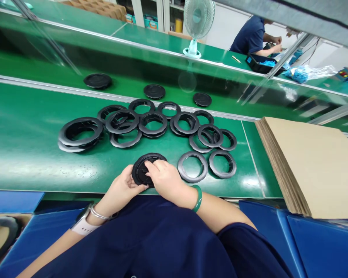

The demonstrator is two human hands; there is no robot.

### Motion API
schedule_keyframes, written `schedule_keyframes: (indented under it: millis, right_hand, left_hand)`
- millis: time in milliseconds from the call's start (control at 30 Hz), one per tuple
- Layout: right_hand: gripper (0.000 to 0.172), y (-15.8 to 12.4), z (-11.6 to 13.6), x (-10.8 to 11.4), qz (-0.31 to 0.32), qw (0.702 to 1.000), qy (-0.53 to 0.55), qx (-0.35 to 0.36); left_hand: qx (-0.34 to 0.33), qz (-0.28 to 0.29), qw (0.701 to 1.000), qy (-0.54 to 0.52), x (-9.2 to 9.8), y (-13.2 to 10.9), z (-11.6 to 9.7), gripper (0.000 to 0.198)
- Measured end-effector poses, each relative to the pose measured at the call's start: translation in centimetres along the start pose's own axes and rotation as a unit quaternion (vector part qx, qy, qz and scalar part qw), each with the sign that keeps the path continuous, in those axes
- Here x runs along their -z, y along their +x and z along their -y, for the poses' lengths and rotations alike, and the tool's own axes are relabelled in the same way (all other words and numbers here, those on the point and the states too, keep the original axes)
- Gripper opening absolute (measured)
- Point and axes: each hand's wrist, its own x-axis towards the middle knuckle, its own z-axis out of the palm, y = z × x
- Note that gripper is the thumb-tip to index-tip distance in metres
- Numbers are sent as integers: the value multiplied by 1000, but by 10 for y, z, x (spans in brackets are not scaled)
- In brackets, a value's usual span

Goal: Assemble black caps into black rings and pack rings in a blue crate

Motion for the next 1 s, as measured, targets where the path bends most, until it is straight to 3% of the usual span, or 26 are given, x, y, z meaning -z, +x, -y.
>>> schedule_keyframes:
  millis: [133, 200, 300, 367, 433, 533, 600, 733, 833, 900, 1000]
  right_hand:
    - [38, 8, 12, 5, 102, 990, -90, -44]
    - [37, 13, 16, 10, 110, 989, -93, -34]
    - [30, 14, 15, 18, 4, 999, -13, -35]
    - [38, 12, 11, 22, -94, 990, 54, -89]
    - [42, 10, 5, 23, -117, 972, 134, -155]
    - [22, 11, 0, 19, -59, 935, 260, -233]
    - [10, 13, 1, 14, -51, 915, 297, -267]
    - [18, 19, 6, 5, -69, 907, 290, -298]
    - [18, 21, 9, 8, -63, 898, 300, -315]
    - [18, 19, 9, 14, -24, 882, 352, -313]
    - [41, 14, 11, 20, 41, 863, 408, -296]
  left_hand:
    - [11, -6, 1000, -22, -2, -1, 2, 58]
    - [9, -10, 999, -37, -3, -1, 2, 60]
    - [-10, -9, 995, -95, -1, -3, 3, 62]
    - [-24, -3, 991, -132, 0, -4, 4, 66]
    - [-34, 4, 990, -140, 2, -4, 6, 69]
    - [-39, 10, 993, -109, 5, -6, 10, 73]
    - [-46, 17, 995, -92, 8, -7, 14, 79]
    - [-70, 36, 994, -72, 11, -9, 19, 73]
    - [-87, -8, 996, -10, 11, -9, 18, 53]
    - [-99, -45, 994, 32, 10, -9, 17, 43]
    - [-109, -66, 989, 71, 11, -7, 17, 40]
